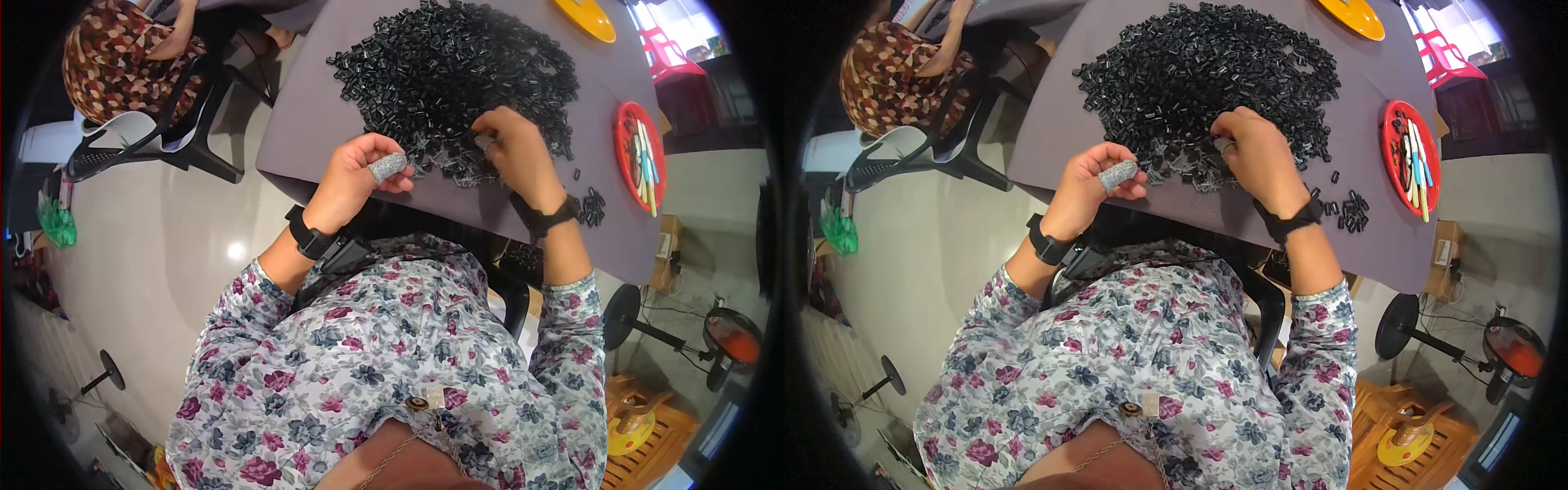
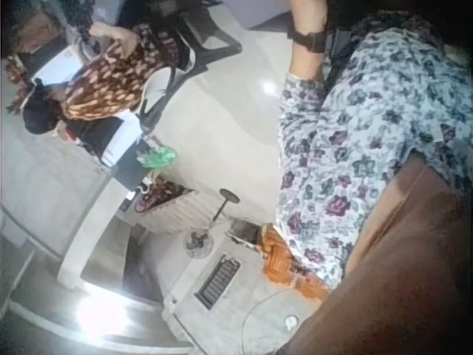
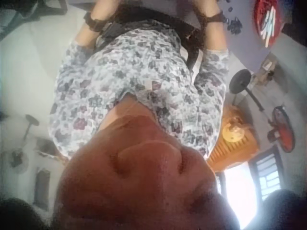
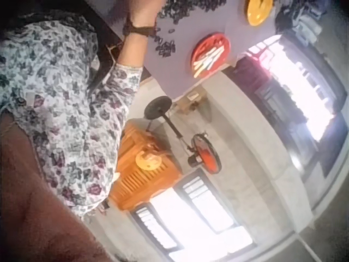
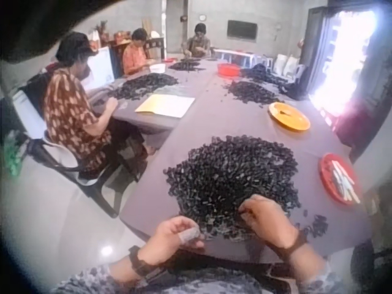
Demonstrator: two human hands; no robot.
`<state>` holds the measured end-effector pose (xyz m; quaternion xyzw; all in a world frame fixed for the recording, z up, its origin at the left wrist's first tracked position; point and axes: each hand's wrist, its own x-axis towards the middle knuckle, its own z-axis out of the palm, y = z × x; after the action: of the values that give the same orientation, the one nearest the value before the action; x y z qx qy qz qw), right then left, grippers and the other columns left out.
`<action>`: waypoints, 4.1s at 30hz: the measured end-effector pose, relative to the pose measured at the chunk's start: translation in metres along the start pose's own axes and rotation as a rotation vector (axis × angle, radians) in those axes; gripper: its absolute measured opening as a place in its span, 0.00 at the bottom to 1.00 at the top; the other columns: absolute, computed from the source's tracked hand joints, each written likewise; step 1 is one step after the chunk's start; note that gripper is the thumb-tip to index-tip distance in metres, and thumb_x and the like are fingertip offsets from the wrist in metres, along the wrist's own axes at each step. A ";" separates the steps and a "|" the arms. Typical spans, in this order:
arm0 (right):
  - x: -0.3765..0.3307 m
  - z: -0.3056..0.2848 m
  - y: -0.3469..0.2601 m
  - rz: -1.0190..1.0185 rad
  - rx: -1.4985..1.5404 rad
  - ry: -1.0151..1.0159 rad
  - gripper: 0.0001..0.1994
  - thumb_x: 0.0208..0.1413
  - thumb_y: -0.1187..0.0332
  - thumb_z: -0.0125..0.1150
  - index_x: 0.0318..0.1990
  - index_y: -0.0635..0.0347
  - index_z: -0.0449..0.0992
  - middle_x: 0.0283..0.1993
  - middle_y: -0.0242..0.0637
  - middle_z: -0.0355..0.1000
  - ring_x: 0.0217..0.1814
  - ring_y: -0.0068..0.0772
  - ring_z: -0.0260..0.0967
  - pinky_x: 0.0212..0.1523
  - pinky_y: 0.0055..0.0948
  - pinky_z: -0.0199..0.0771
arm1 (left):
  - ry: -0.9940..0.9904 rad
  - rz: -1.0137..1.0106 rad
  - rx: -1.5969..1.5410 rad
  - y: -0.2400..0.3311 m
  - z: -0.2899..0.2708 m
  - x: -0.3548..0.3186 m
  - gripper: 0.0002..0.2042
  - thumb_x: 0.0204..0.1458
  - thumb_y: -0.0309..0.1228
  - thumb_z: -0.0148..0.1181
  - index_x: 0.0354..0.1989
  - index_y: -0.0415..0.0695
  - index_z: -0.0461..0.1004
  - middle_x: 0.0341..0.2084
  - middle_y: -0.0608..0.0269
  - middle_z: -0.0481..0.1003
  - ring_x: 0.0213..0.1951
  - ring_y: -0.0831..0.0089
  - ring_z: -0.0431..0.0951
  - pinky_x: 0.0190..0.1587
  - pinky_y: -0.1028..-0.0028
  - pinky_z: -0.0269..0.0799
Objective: Packaging small black plastic clips into bags while sitting at a table.
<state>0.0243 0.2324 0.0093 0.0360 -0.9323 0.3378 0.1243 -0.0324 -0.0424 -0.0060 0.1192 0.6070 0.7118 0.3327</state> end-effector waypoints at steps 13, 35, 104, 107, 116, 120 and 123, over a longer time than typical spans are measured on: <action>0.031 0.040 -0.026 -0.197 -0.122 -0.169 0.11 0.51 0.79 0.60 0.41 0.60 0.83 0.41 0.43 0.76 0.45 0.50 0.77 0.45 0.42 0.77 | -0.002 0.012 -0.016 -0.002 -0.005 0.001 0.07 0.65 0.24 0.56 0.49 0.40 0.74 0.38 0.55 0.83 0.36 0.70 0.86 0.41 0.75 0.82; 0.003 0.017 -0.025 -0.104 -0.015 -0.131 0.09 0.49 0.80 0.60 0.39 0.62 0.79 0.39 0.44 0.74 0.44 0.53 0.75 0.44 0.45 0.76 | -0.001 0.021 0.014 -0.002 -0.004 0.002 0.07 0.65 0.25 0.56 0.49 0.40 0.74 0.38 0.56 0.83 0.37 0.70 0.85 0.41 0.75 0.82; -0.025 0.041 -0.036 -0.129 -0.090 -0.061 0.15 0.45 0.82 0.62 0.42 0.60 0.76 0.45 0.38 0.71 0.47 0.48 0.74 0.44 0.42 0.77 | -0.013 -0.024 0.096 0.002 0.002 0.003 0.06 0.65 0.27 0.59 0.47 0.40 0.75 0.36 0.58 0.83 0.34 0.73 0.85 0.39 0.76 0.82; -0.023 0.038 -0.031 -0.104 -0.017 -0.063 0.13 0.46 0.82 0.62 0.41 0.61 0.77 0.44 0.39 0.71 0.46 0.47 0.75 0.43 0.41 0.77 | -0.008 -0.023 0.099 0.002 0.001 0.004 0.06 0.65 0.27 0.59 0.47 0.40 0.75 0.36 0.58 0.83 0.33 0.73 0.85 0.38 0.76 0.83; -0.045 0.015 -0.026 0.231 0.857 -0.120 0.13 0.55 0.83 0.60 0.48 0.66 0.80 0.42 0.36 0.80 0.40 0.24 0.78 0.42 0.25 0.78 | -0.081 0.042 0.025 0.011 0.026 0.000 0.05 0.65 0.24 0.58 0.46 0.38 0.76 0.36 0.58 0.82 0.35 0.72 0.85 0.39 0.74 0.84; -0.056 0.011 -0.035 0.306 1.063 -0.081 0.12 0.58 0.84 0.58 0.48 0.69 0.80 0.43 0.33 0.80 0.41 0.21 0.77 0.44 0.22 0.79 | -0.162 0.049 0.110 0.018 0.033 0.002 0.05 0.65 0.23 0.57 0.46 0.38 0.76 0.37 0.58 0.82 0.36 0.72 0.84 0.40 0.75 0.83; -0.059 0.016 -0.039 0.313 1.064 -0.058 0.12 0.58 0.84 0.59 0.48 0.69 0.80 0.43 0.34 0.80 0.41 0.21 0.77 0.44 0.23 0.79 | -0.164 0.007 0.125 0.017 0.036 0.003 0.04 0.64 0.20 0.57 0.45 0.36 0.75 0.35 0.60 0.81 0.36 0.73 0.83 0.42 0.72 0.84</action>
<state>0.0843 0.1914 0.0065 -0.0359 -0.6305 0.7752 0.0114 -0.0194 -0.0134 0.0182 0.1999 0.6206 0.6615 0.3706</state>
